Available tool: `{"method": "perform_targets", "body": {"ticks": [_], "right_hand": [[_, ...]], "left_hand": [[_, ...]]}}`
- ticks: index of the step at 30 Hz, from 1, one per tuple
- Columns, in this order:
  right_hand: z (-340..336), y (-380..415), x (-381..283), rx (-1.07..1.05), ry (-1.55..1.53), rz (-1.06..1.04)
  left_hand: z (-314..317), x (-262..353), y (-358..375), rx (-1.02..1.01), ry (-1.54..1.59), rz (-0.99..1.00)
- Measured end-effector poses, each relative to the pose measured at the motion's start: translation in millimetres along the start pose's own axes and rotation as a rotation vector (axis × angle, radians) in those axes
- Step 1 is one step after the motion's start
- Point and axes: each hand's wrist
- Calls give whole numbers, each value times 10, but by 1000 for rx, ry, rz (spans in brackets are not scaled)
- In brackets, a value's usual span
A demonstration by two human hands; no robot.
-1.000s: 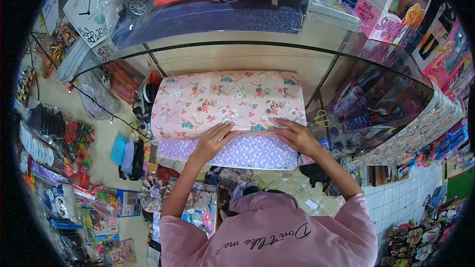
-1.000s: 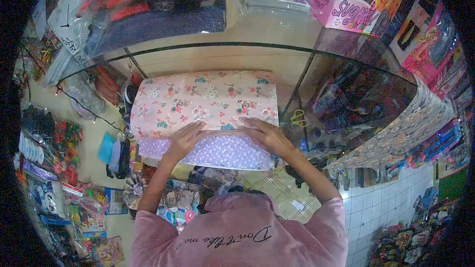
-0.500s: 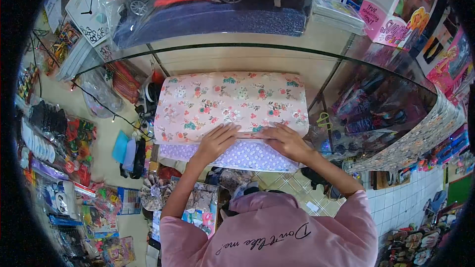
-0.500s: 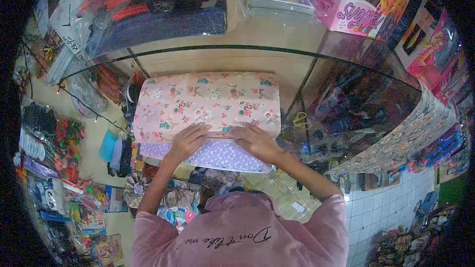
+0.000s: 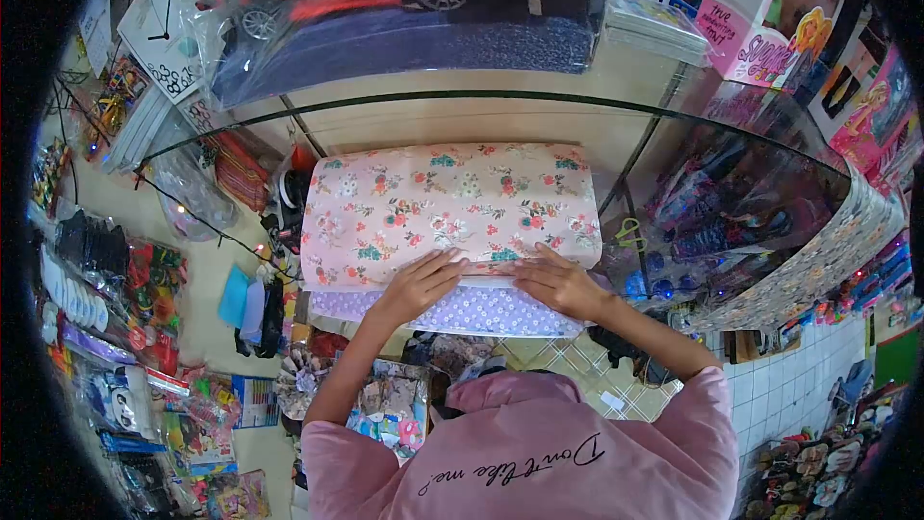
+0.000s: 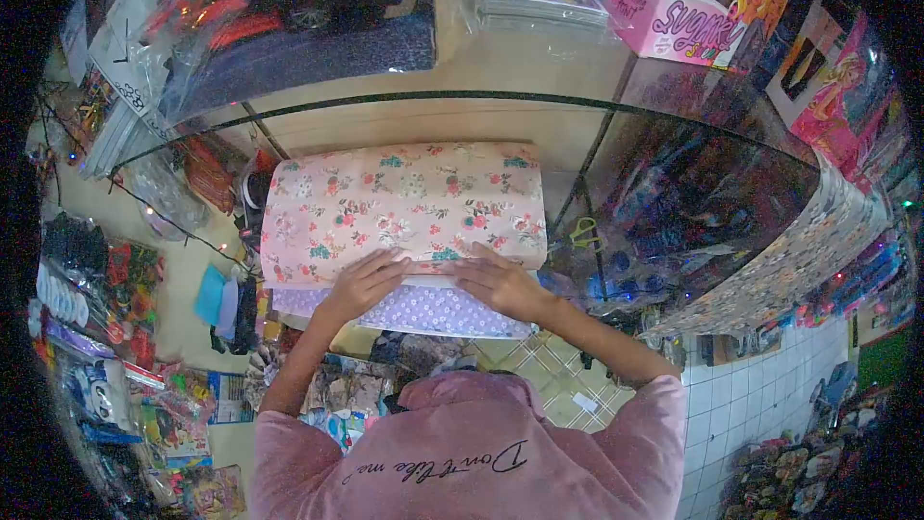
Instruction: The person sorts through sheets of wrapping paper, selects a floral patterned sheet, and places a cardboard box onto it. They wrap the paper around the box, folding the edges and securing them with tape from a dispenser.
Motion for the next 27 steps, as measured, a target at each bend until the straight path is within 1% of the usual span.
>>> {"method": "perform_targets", "body": {"ticks": [7,13,19,22,25,27], "right_hand": [[6,4,78,-92,-57,10],[12,-17,62,-72,-161,48],[12,2,75,-114,-136,37],[37,37,87,-27,-89,-19],[-23,27,61,-37,18,-59],[-63,-2,40,-1,23,-47]], "left_hand": [[46,-14,23,21,15,3],[-13,10,-39,44,29,-7],[-12,22,-20,39,50,-24],[0,18,-12,28,56,-42],[6,1,-31,36,61,-42],[10,10,-31,64,78,-50]]}}
Point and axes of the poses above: each hand's wrist, its own y-axis away from the middle knuckle, its own z-axis out of the palm, x = y × z, and after that the axes turned 12 degrees about -y, right-handed
